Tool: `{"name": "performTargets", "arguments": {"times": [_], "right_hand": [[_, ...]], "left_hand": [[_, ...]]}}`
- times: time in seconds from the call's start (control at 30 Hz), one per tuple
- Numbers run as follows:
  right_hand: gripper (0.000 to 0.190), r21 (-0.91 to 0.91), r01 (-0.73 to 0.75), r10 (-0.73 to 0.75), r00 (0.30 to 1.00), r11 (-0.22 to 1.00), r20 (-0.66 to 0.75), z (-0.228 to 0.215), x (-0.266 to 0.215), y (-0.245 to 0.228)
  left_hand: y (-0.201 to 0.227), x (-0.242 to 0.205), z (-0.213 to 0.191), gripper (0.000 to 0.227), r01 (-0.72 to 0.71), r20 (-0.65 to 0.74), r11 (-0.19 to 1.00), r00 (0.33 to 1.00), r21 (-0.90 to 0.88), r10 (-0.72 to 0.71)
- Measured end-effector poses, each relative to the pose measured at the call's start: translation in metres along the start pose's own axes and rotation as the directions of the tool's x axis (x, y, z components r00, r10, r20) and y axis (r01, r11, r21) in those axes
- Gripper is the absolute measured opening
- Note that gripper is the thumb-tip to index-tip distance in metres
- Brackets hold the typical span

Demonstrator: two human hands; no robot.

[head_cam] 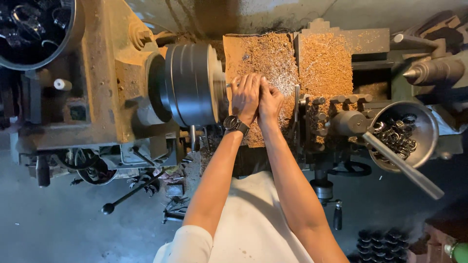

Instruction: The person walks to a lathe and uses a handheld abrasive block to polish small metal rings against the spinning chuck. They repeatedly pick up rings from a metal bowl, press them against the rotating surface, and place them back. Finally, the person picks up a cloth and walks away from the machine.

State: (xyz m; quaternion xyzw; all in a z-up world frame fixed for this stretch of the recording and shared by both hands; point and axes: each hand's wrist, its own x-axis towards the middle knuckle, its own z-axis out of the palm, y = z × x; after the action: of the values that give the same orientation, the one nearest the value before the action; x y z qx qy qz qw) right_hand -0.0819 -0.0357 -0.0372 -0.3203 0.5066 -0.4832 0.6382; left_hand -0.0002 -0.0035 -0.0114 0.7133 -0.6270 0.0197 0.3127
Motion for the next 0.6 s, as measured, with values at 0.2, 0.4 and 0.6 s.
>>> {"name": "performTargets", "arguments": {"times": [0.2, 0.4, 0.6], "right_hand": [[0.044, -0.026, -0.083, 0.081, 0.995, 0.996, -0.059, -0.016, -0.009, -0.011], [0.030, -0.166, 0.160, -0.163, 0.987, 0.973, -0.006, -0.035, -0.101, -0.061], [0.041, -0.458, 0.587, -0.518, 0.808, 0.668, 0.279, -0.046, -0.148, -0.093]], "left_hand": [[0.032, -0.024, -0.027, 0.046, 0.005, -0.094, 1.000, 0.996, 0.006, -0.004], [0.067, -0.095, -0.089, 0.027, 0.327, 0.078, 0.757, 0.935, -0.565, -0.345], [0.045, -0.122, -0.068, 0.022, 0.601, 0.558, -0.042, 0.710, -0.798, -0.430]]}}
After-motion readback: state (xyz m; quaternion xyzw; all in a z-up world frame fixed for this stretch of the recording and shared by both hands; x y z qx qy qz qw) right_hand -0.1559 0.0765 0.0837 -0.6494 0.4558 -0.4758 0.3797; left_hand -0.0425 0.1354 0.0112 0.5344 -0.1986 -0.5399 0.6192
